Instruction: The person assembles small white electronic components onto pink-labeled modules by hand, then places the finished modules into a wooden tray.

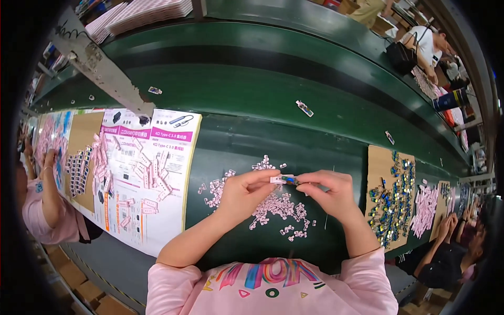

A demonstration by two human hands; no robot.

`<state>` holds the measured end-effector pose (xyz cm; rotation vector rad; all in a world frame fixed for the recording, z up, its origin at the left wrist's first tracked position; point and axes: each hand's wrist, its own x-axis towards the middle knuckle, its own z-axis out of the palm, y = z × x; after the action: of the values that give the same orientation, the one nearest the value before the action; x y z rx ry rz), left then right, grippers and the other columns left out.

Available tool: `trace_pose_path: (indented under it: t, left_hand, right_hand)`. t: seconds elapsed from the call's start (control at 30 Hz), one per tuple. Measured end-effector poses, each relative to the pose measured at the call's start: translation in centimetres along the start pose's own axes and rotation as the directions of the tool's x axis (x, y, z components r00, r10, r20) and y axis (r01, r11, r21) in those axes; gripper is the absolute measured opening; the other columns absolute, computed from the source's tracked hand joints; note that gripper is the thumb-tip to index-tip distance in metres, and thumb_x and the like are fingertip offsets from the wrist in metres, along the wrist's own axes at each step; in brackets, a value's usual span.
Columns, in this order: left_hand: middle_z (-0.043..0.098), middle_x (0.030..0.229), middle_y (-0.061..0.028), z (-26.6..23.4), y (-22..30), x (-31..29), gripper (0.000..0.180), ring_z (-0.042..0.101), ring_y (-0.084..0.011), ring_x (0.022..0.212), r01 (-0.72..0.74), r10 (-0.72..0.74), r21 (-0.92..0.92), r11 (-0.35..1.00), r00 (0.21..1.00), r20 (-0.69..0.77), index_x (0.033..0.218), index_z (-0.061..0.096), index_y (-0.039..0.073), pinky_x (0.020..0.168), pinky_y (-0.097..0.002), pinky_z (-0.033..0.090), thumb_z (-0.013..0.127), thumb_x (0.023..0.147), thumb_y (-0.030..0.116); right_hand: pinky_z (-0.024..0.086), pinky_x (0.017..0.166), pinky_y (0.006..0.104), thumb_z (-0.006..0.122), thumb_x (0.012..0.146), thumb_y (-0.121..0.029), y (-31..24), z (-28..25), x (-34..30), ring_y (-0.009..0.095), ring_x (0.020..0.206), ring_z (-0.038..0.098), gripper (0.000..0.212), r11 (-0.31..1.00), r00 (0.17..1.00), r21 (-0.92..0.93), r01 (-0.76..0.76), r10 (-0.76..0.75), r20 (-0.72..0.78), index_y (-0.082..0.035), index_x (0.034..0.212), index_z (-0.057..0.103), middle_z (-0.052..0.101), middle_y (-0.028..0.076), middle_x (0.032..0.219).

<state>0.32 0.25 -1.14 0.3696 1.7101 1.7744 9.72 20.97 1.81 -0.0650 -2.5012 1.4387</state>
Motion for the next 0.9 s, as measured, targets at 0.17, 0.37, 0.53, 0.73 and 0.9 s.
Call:
trace_pose_path:
  t: [0.17,0.37,0.53,0.73,0.9]
  left_hand:
    - [0.073,0.088,-0.0046,-0.5,0.4,-0.1,0.031,0.061,-0.0034,0.067,-0.008,0.008,0.002,1.0,1.0,0.018,0.116,0.071,0.003,0.058,-0.0144,0.045,0.067,0.086,-0.005]
    - [0.074,0.091,-0.0067,-0.7,-0.4,0.2,0.028,0.068,-0.0093,0.077,0.004,-0.004,-0.076,0.997,1.0,-0.003,0.113,0.071,0.002,0.066,-0.0161,0.052,0.064,0.088,-0.006]
    - [0.074,0.086,-0.0051,-0.5,-1.1,0.3,0.025,0.065,-0.0067,0.07,-0.069,0.062,-0.076,0.995,0.994,-0.094,0.109,0.074,0.003,0.06,-0.0158,0.049,0.062,0.088,-0.005]
    - [0.073,0.09,-0.0072,-2.1,-0.5,1.3,0.019,0.071,-0.0129,0.079,-0.018,0.021,0.079,0.997,0.999,-0.039,0.102,0.073,0.0,0.067,-0.0177,0.054,0.061,0.089,-0.006]
    - [0.073,0.089,-0.0068,-2.7,-0.4,2.2,0.018,0.071,-0.0132,0.076,-0.155,0.201,0.24,0.958,0.963,-0.179,0.097,0.074,0.001,0.062,-0.0181,0.052,0.059,0.089,-0.005]
  right_hand:
    - [0.047,0.061,0.0254,0.078,0.075,-0.003,1.1,1.5,1.1,0.015,0.069,0.06,0.024,0.968,0.978,-0.137,0.211,-0.208,0.036,-0.007,0.099,0.077,0.071,0.004,0.089]
    - [0.045,0.062,0.0232,0.078,0.075,0.0,1.1,2.2,1.4,0.015,0.07,0.059,0.023,0.879,0.949,-0.367,0.305,-0.311,0.045,-0.008,0.096,0.079,0.07,0.005,0.093]
    - [0.045,0.065,0.0219,0.077,0.078,0.001,1.1,3.4,1.5,0.013,0.071,0.058,0.023,0.971,0.987,-0.177,0.159,-0.16,0.007,-0.006,0.099,0.078,0.069,0.005,0.093]
    - [0.046,0.067,0.0212,0.071,0.084,0.003,3.0,4.8,2.1,0.01,0.074,0.058,0.022,0.838,0.937,0.42,-0.349,0.303,0.174,-0.002,0.105,0.074,0.068,0.005,0.094]
    - [0.046,0.062,0.021,0.067,0.085,0.003,2.1,6.8,4.6,0.01,0.07,0.057,0.019,0.951,0.991,0.282,-0.129,0.137,-0.006,-0.003,0.101,0.074,0.069,0.004,0.088]
